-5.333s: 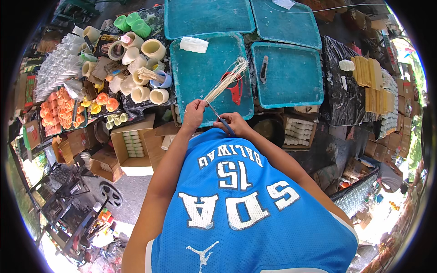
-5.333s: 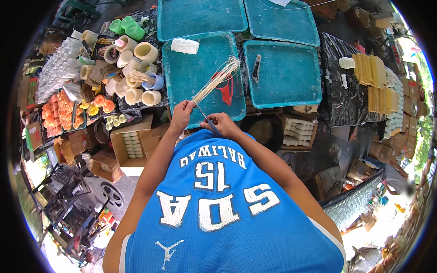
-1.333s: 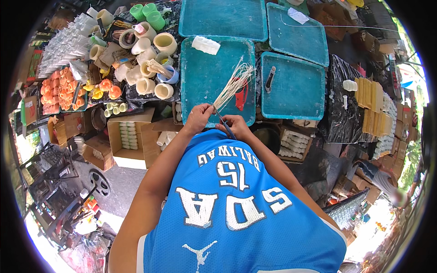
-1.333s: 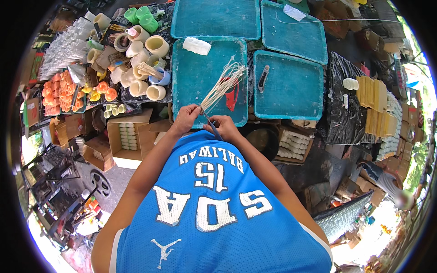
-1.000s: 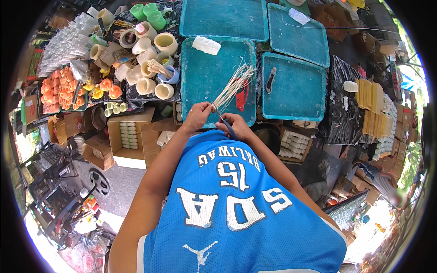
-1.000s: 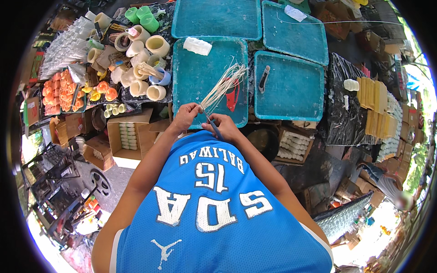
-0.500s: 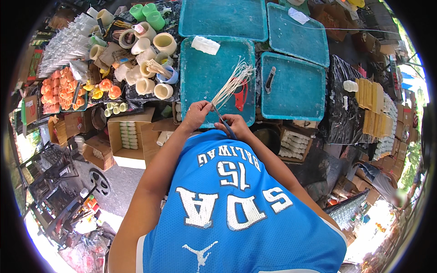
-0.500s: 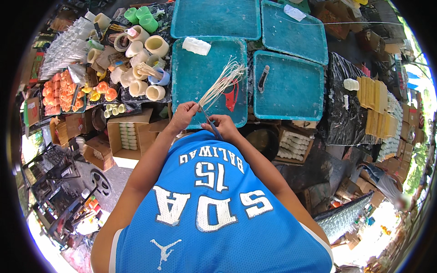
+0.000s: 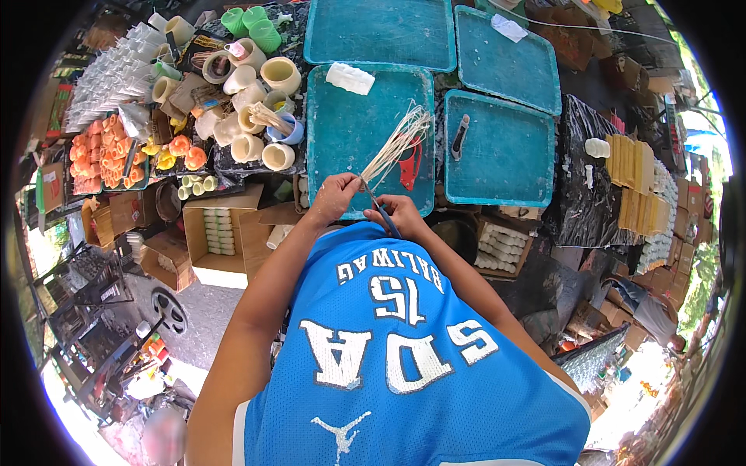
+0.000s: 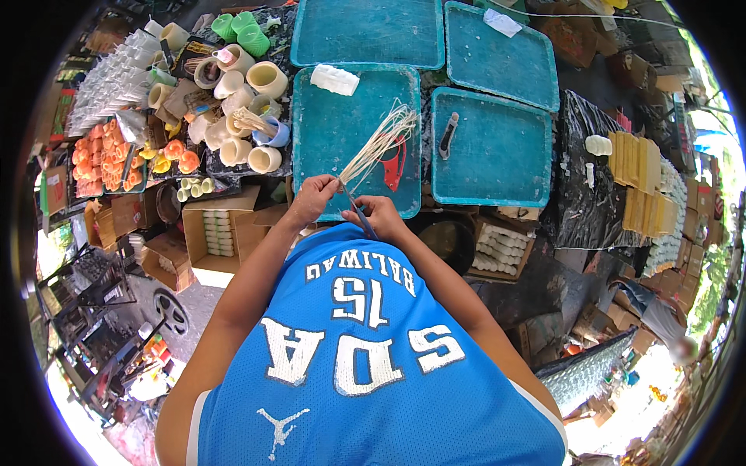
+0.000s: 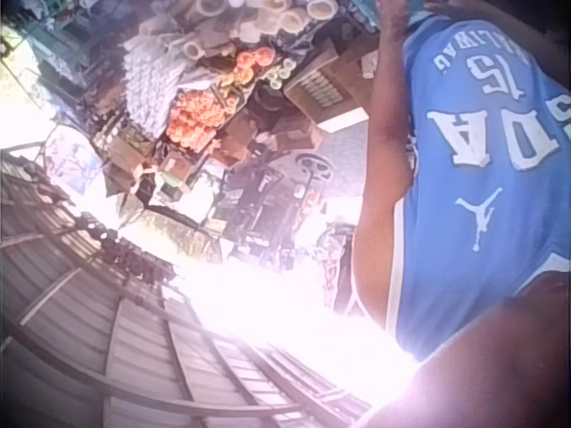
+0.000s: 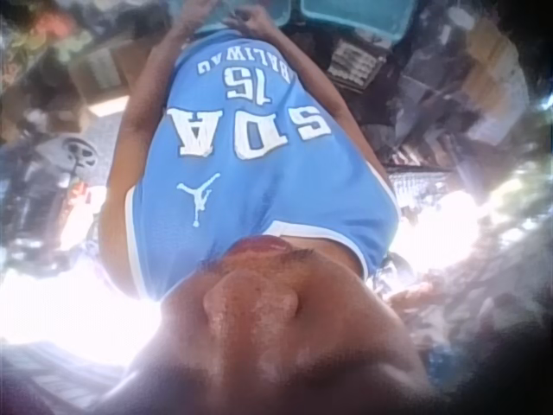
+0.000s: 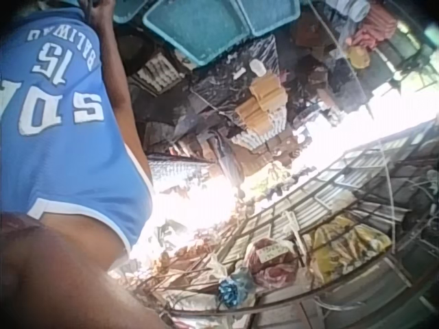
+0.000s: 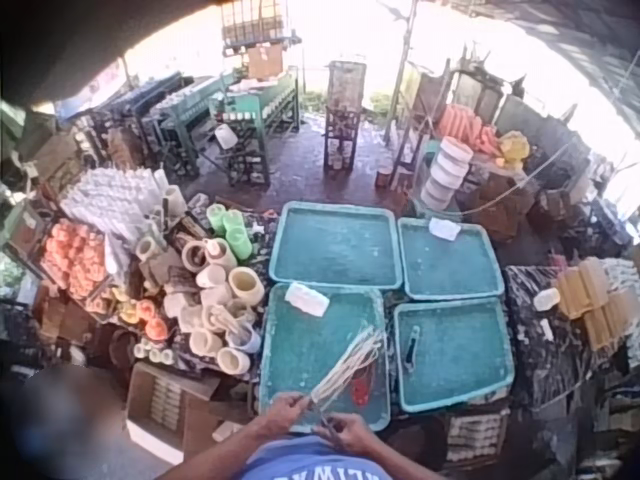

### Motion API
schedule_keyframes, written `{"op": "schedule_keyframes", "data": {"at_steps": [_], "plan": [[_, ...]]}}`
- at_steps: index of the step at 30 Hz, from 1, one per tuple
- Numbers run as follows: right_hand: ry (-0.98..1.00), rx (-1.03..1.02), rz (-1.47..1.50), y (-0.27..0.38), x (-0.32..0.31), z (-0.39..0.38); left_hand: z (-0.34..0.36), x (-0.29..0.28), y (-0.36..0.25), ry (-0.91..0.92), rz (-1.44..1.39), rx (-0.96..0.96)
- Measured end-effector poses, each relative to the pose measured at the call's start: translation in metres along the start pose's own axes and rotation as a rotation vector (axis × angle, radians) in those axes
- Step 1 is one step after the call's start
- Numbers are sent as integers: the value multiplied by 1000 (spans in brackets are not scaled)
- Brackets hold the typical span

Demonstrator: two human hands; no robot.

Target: The person gathers thin sticks from a tray, aligns them, and uses scissors to cut them into shorter pieces. The person repeatedly picks up sticks, cuts them, and places the cut pieces back on the tray.

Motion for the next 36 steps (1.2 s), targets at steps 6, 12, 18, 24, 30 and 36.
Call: {"op": "schedule_keyframes", "data": {"at_steps": [6,12,18,24,30,36], "plan": [[-14,-18,-85,-3,-2,2,4,-8,0,-15,3,-8],[-30,57,6,12,4,-1,0,1,-3,68,43,4],[-35,-81,-70,-10,-3,6,5,-5,1,24,35,3],[-67,-70,-119,-3,0,4,16,-15,-1,59,42,34],[-45,8,55,4,5,5,5,-2,-8,84,61,19],[-55,-168,-90,1,2,7,7,-4,-10,63,54,19]]}}
Point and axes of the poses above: each hand's wrist, its own z-axis towards the middle knuckle, its own x-axis out of the palm, y = z × x, the point moved 7 cm from there along z, towards the middle knuckle, and after that the axes turned 9 degrees about z, right-handed, at the moved point
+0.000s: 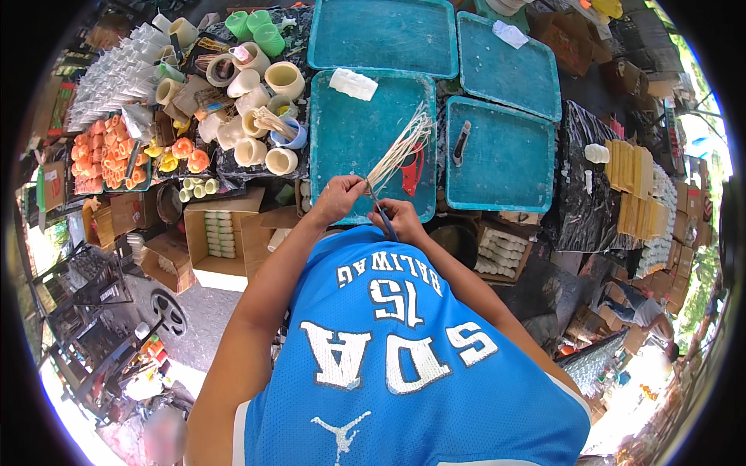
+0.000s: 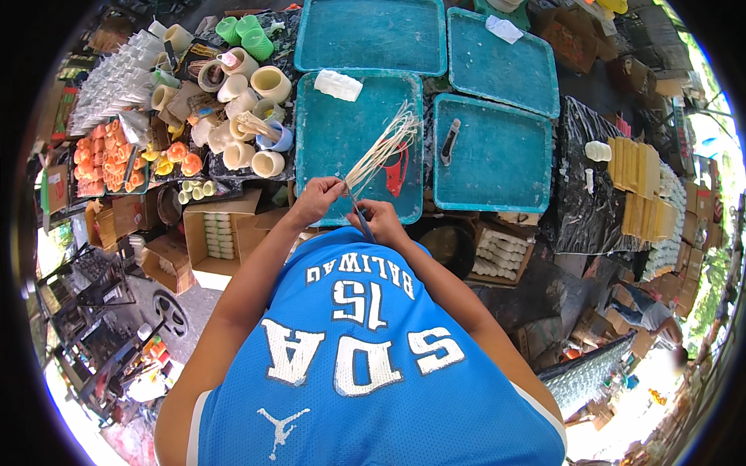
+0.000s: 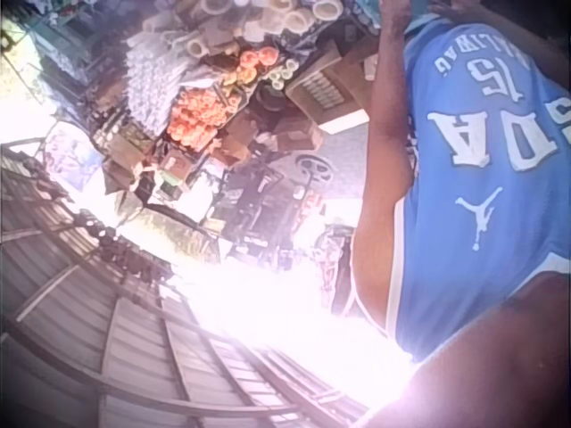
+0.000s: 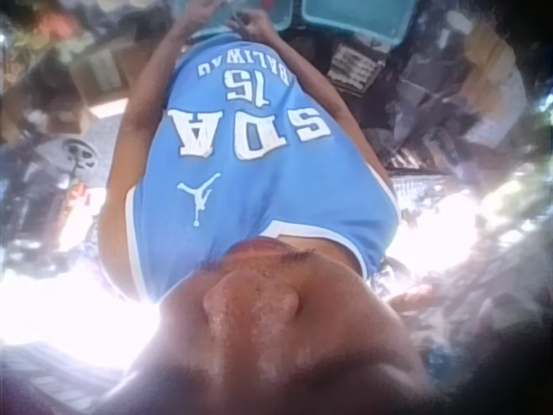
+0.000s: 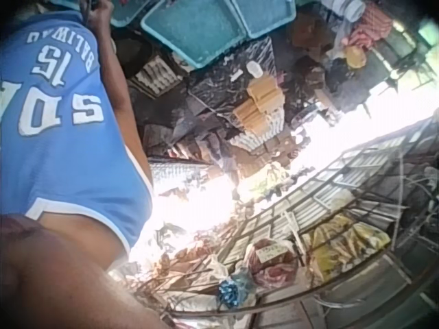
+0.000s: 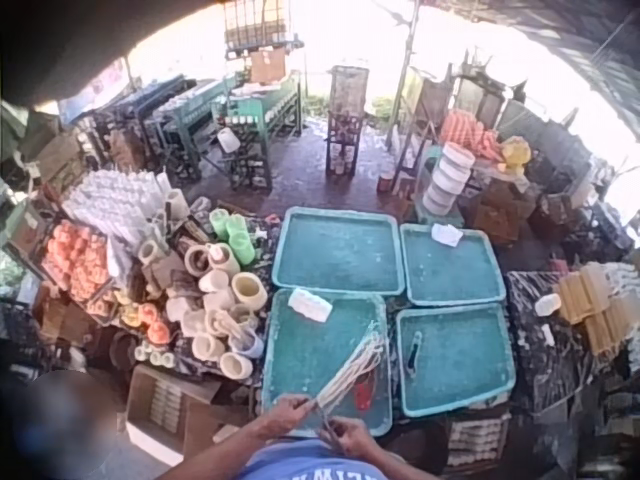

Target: The person gathers thin sticks from a tray, aligns them, and uses scissors to cut them into shorter pieces. The person repeatedly picks up sticks, cuts them, and places the cut pieces back on the tray.

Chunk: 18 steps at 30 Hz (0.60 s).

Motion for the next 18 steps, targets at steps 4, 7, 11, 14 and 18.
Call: {"op": "schedule_keyframes", "data": {"at_steps": [4,7,11,14,18], "plan": [[-27,32,58,0,0,-6,7,-1,8,7,6,33],[-16,67,66,2,1,-5,10,0,14,28,-32,-9],[13,128,42,4,0,-4,8,0,14,33,-51,-9],[14,155,100,3,2,-4,6,1,12,70,-34,-8],[24,191,152,6,2,-3,-1,3,0,100,-66,-28]]}}
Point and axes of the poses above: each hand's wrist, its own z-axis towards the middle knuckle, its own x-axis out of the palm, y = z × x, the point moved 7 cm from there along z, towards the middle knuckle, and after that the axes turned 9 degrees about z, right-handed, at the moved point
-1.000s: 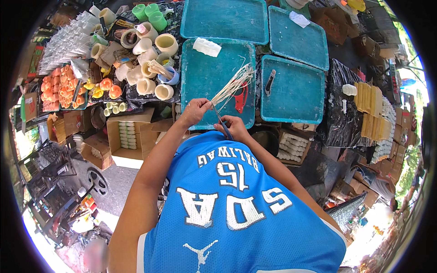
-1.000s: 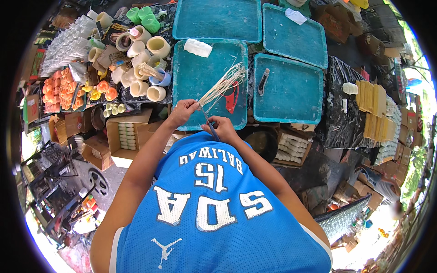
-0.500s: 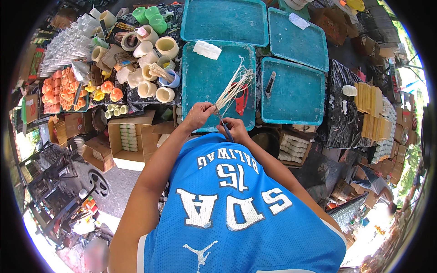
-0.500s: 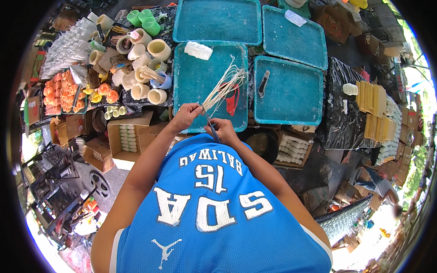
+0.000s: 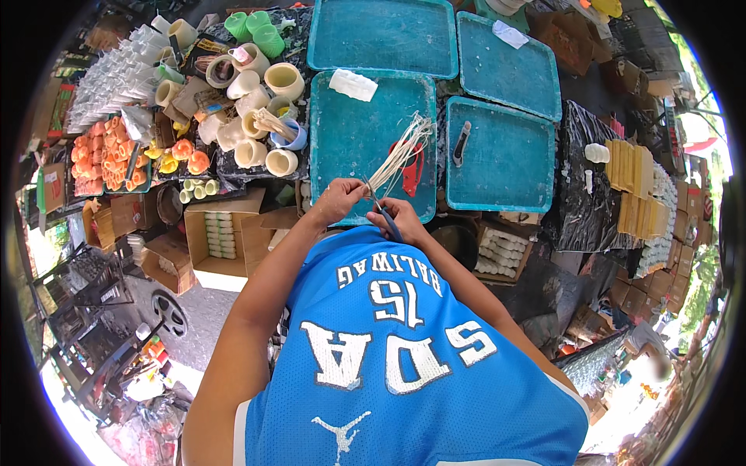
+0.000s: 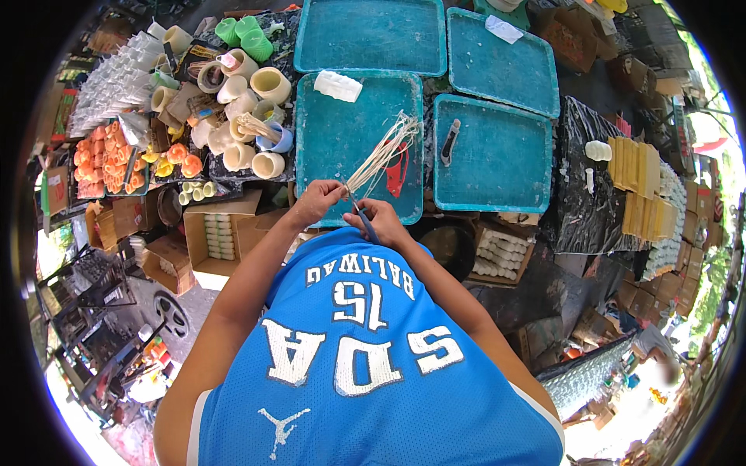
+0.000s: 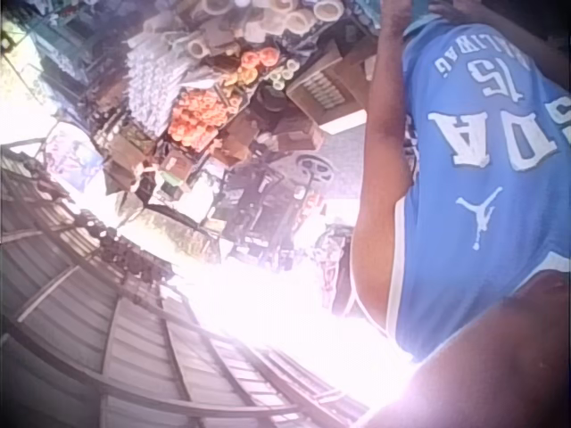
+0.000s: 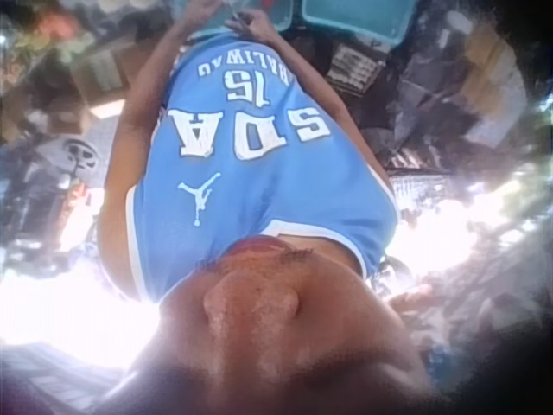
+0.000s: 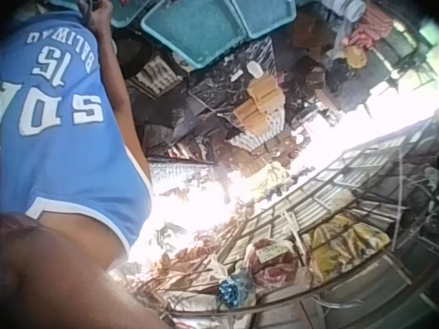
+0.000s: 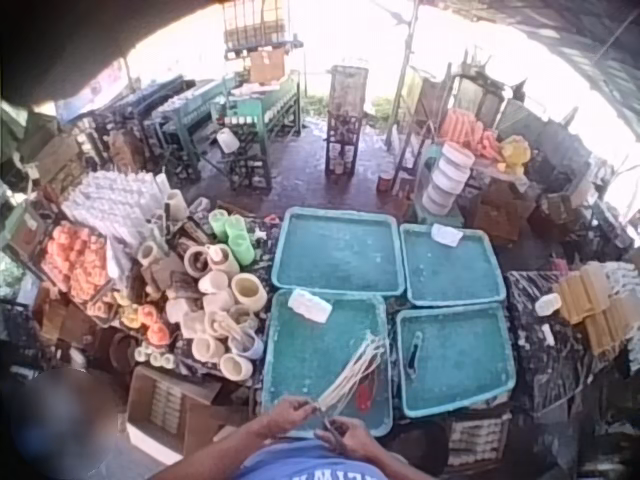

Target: The person gathers thin sticks from a tray, aligns them, and uses scissors to cut them into shorter pieces. The person repeatedly picks up sticks, cuts them, and places the cut pieces back on the tray.

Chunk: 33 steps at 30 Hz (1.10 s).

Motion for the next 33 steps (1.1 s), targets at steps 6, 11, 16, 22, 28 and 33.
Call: {"op": "schedule_keyframes", "data": {"at_steps": [6,11,16,22,28,33], "plan": [[-22,-135,-99,-3,-4,2,3,-3,6,-60,23,34],[-21,-143,-154,-4,-5,-1,8,-11,16,-56,71,29],[-34,-51,-127,0,-3,2,2,-2,9,-26,99,11],[-8,-80,-103,4,-2,1,-2,0,-2,-69,12,57],[-9,-105,-120,-1,-4,-1,6,-9,6,-65,96,42],[-29,-78,-134,4,-3,0,5,-1,8,-11,81,32]]}}
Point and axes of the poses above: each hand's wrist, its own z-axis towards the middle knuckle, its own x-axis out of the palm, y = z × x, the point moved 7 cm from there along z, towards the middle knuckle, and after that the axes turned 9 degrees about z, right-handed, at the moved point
